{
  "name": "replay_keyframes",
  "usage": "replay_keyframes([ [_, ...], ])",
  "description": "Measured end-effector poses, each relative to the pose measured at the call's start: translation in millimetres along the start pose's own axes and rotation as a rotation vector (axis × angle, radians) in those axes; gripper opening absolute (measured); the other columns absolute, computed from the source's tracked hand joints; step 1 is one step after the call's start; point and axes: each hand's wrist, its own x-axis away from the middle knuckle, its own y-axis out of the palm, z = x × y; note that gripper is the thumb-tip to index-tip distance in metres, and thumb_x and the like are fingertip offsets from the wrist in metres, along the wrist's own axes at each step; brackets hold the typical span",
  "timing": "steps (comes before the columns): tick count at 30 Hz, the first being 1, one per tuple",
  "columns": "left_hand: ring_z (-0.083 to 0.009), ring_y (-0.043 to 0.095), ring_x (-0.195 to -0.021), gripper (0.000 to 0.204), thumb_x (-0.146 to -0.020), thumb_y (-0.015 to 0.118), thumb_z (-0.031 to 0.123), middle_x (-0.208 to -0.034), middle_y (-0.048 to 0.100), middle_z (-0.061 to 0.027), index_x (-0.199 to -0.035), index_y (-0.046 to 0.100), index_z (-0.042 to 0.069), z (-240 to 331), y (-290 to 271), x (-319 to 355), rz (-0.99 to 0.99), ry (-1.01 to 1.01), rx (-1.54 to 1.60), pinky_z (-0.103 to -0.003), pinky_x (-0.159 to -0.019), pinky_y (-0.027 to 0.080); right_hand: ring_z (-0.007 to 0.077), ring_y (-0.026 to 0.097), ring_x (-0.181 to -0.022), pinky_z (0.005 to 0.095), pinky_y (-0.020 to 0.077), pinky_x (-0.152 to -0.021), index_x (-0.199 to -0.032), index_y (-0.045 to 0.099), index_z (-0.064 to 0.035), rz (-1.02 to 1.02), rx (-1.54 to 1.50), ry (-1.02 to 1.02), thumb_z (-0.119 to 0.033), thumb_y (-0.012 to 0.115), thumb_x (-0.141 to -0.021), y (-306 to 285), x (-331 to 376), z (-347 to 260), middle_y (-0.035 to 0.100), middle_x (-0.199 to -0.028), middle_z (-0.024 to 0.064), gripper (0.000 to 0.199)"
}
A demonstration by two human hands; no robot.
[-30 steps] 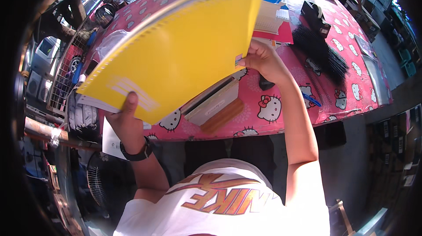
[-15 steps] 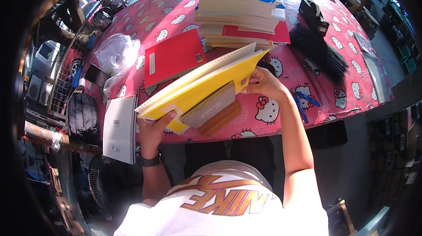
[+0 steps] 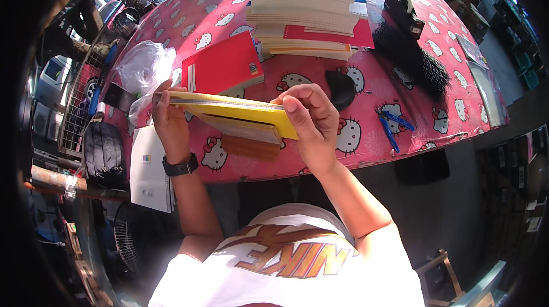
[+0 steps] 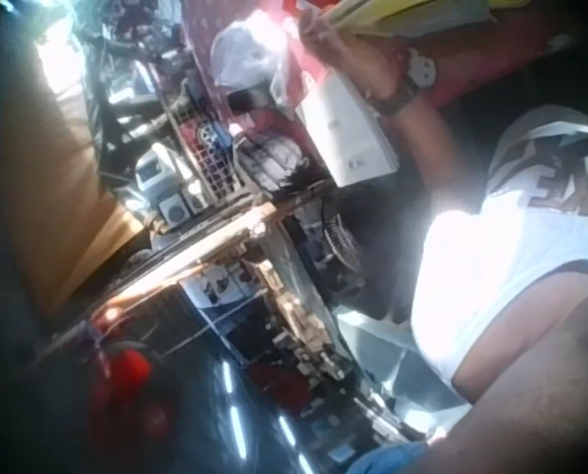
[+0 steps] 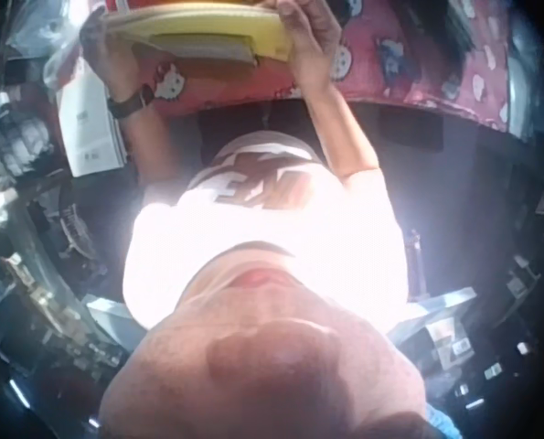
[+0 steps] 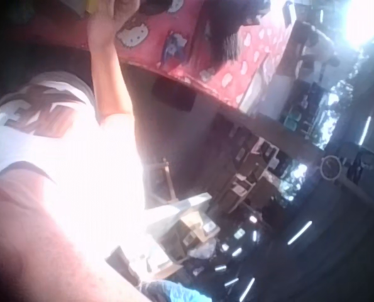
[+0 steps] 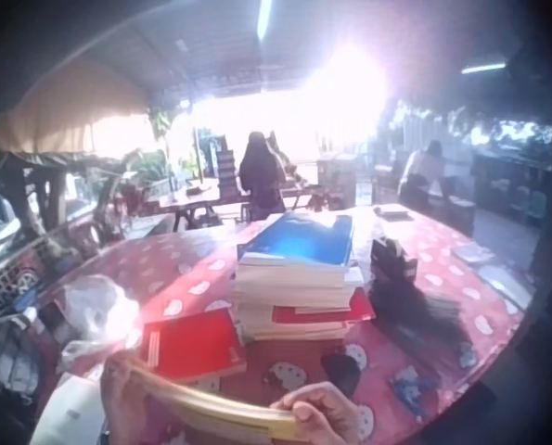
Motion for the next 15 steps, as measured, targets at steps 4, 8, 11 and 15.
replay_keyframes([
  [4, -0.0153, 0.057, -0.086, 0.025, -0.091, 0.053, 0.018, -0.088, 0.060, -0.0075, -0.109, 0.054, 0.000, 2.4, 3.9, 0.7, 0.058, -0.044, 0.127, -0.031, -0.082, 0.044, 0.0081, 0.057, -0.083, 0.0228, 0.0454, -0.075, -0.098, 0.052, 0.0001, 0.122, 0.106, -0.039, -0.008, 0.053, -0.092, 14.4, -4.1, -4.7, 0.060, -0.091, 0.0071, 0.010],
  [8, -0.0140, 0.053, -0.078, 0.013, -0.090, 0.054, 0.017, -0.082, 0.056, -0.0055, -0.090, 0.055, 0.003, -6.1, -17.0, -5.5, 0.043, -0.029, 0.079, -0.031, -0.079, 0.043, 0.0079, 0.056, -0.080, 0.0226, 0.0450, -0.075, -0.098, 0.052, 0.0007, 0.088, 0.271, -0.055, -0.002, 0.047, -0.091, 14.4, 5.0, -8.4, 0.060, -0.088, 0.0068, 0.009],
  [11, -0.0149, 0.052, -0.076, 0.013, -0.089, 0.054, 0.015, -0.078, 0.055, -0.0059, -0.080, 0.053, 0.005, -6.5, -9.7, -2.7, 0.093, 0.025, 0.117, -0.031, -0.079, 0.042, 0.0083, 0.056, -0.079, 0.0224, 0.0444, -0.075, -0.098, 0.053, 0.0012, 0.145, 0.264, -0.152, -0.001, 0.041, -0.090, 14.8, 3.9, -7.2, 0.060, -0.087, 0.0069, 0.014],
  [15, -0.0162, 0.052, -0.078, 0.016, -0.091, 0.049, 0.015, -0.077, 0.054, -0.0063, -0.081, 0.053, 0.004, -16.5, -6.3, -2.2, -0.040, 0.080, 0.189, -0.032, -0.080, 0.042, 0.0121, 0.056, -0.080, 0.0246, 0.0440, -0.073, -0.099, 0.054, 0.0011, 0.054, 0.321, -0.090, -0.001, 0.040, -0.090, 15.1, -1.4, -12.0, 0.061, -0.084, 0.0085, 0.016],
])
